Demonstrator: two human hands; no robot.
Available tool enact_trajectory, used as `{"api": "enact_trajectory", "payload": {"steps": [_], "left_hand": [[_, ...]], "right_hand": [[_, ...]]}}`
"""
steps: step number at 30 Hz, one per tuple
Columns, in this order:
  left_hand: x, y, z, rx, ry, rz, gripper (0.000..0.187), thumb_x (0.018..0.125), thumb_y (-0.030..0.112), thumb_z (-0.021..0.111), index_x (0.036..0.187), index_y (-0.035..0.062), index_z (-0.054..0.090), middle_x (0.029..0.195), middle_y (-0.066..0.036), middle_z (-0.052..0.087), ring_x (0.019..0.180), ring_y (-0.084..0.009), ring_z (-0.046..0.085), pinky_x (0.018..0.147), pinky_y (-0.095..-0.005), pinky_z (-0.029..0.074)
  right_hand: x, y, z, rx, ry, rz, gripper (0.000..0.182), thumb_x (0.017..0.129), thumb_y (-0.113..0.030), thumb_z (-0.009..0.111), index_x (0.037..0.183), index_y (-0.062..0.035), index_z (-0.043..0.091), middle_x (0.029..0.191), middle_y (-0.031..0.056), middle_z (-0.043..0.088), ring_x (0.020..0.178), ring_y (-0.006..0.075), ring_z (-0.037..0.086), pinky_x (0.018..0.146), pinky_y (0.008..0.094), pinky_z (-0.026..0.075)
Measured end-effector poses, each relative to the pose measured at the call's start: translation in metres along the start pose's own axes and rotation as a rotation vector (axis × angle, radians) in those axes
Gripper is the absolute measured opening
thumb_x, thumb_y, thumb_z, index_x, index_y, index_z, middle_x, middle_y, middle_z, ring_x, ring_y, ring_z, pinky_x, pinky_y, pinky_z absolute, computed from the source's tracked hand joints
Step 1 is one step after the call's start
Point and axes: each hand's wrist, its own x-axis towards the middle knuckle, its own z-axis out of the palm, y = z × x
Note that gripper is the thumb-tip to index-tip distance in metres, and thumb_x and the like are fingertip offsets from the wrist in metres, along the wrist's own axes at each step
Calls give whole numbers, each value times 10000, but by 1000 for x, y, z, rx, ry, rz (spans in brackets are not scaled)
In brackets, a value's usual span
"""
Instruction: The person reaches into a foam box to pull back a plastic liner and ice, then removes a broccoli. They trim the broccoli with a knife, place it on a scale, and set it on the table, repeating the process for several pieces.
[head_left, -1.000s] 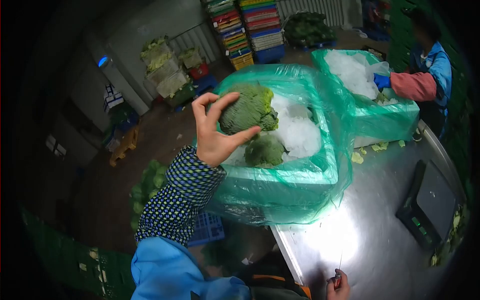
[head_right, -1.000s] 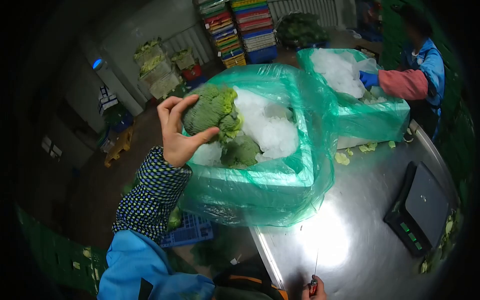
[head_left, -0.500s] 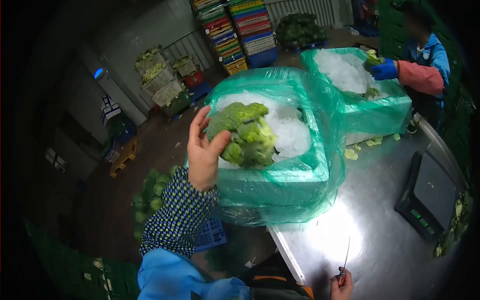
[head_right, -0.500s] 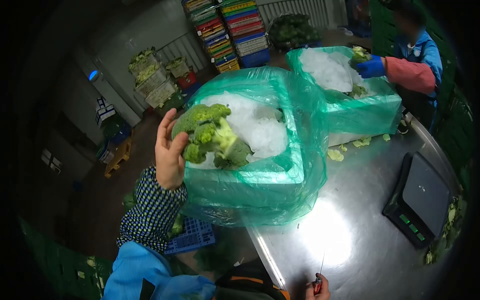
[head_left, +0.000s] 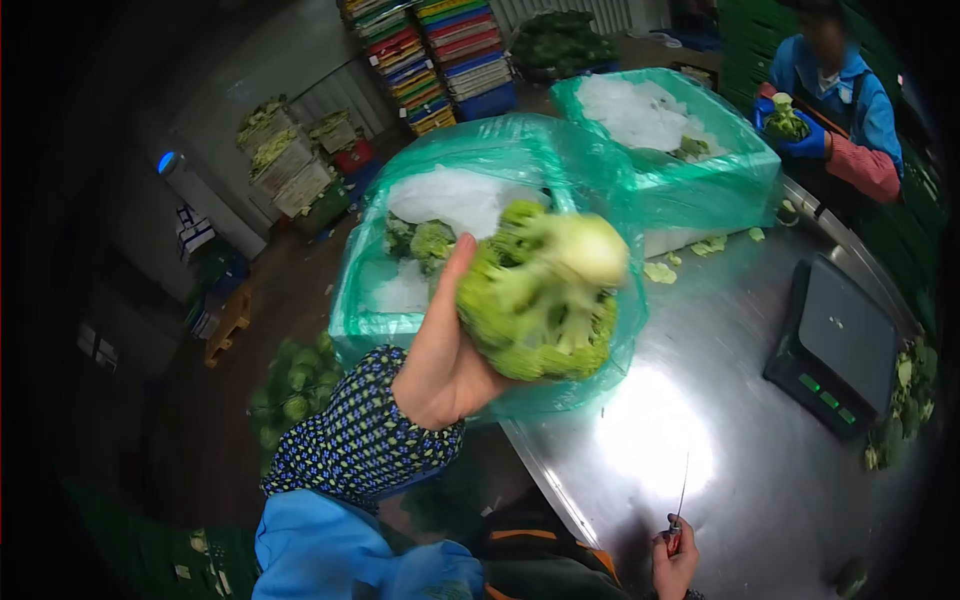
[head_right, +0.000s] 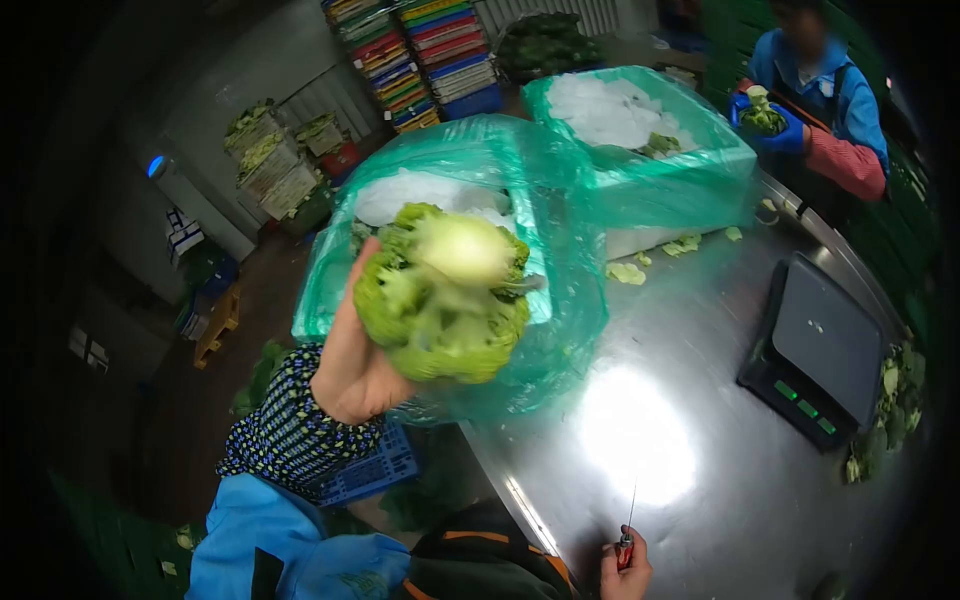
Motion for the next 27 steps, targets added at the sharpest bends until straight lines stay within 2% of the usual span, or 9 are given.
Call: {"api": "enact_trajectory", "payload": {"steps": [2, 8, 11, 14, 16, 20, 23, 25, 27], "left_hand": [[6, -25, -19, -376, -218, -379, 625, 900, 563, 336, 1319, 101, 375, 1302, -156, 456, 1132, -344, 504, 840, -582, 463], [61, -106, 39, -354, -267, -607, 639, 863, 594, 386, 1290, 120, 400, 1248, -111, 502, 1099, -312, 535, 808, -548, 494], [131, -166, 96, 363, -361, -290, 515, 847, 341, 589, 1265, 85, 430, 1267, -169, 471, 1189, -303, 462, 950, -417, 429], [207, -262, 157, 1319, -391, 934, 596, 586, 270, 799, 1092, 65, 558, 1108, -151, 415, 1079, -302, 426, 937, -377, 388], [247, -312, 189, 1356, -573, 1147, 631, 529, 220, 817, 1095, 110, 560, 1110, -172, 391, 1073, -350, 402, 930, -424, 391], [291, -390, 205, 1540, -579, 1109, 753, 496, 278, 849, 1163, 142, 528, 1187, -201, 377, 1133, -387, 377, 962, -462, 365], [288, -357, 218, 1345, -512, 1255, 701, 578, 450, 769, 1178, 169, 541, 1279, -203, 353, 1148, -373, 379, 978, -451, 325], [314, -301, 212, 1101, -527, 1307, 351, 799, 357, 639, 1028, 92, 612, 1031, -122, 557, 986, -272, 514, 873, -389, 409], [300, -227, 206, 1193, -246, 859, 397, 942, 366, 440, 854, 30, 633, 645, -42, 556, 588, -136, 520, 599, -283, 440]], "right_hand": [[-4, 2, -8, 28, 28, 33, 301, 859, -52, 588, 1149, 9, 532, 797, -26, 488, 733, 64, 443, 666, 185, 389], [-15, 41, -37, 40, 204, 26, 302, 802, -19, 584, 1100, 11, 538, 679, 47, 590, 588, 125, 549, 592, 255, 457], [-28, 57, -55, -23, 309, -8, 305, 818, -42, 585, 1113, 11, 530, 666, 30, 582, 602, 60, 518, 594, 219, 448], [-42, 67, -68, 33, 356, 55, 283, 831, -58, 578, 1106, -5, 543, 727, 53, 652, 655, 62, 577, 631, 216, 472], [-49, 57, -79, 54, 403, 93, 283, 832, -61, 577, 1108, -7, 543, 733, 56, 657, 659, 63, 581, 637, 215, 473], [-55, 74, -95, 132, 528, 184, 299, 831, -61, 576, 1120, 3, 534, 749, 58, 658, 674, 60, 580, 645, 214, 473], [-66, 101, -103, 140, 581, 190, 304, 828, -49, 572, 1121, 21, 531, 751, 48, 647, 677, 58, 572, 646, 209, 467], [-68, 102, -102, 192, 615, 179, 315, 812, -41, 590, 1117, 18, 537, 738, 60, 643, 657, 61, 572, 624, 217, 471], [-67, 101, -95, 236, 659, 155, 320, 800, -23, 601, 1113, 13, 547, 679, 38, 602, 598, 65, 544, 573, 219, 458]]}}
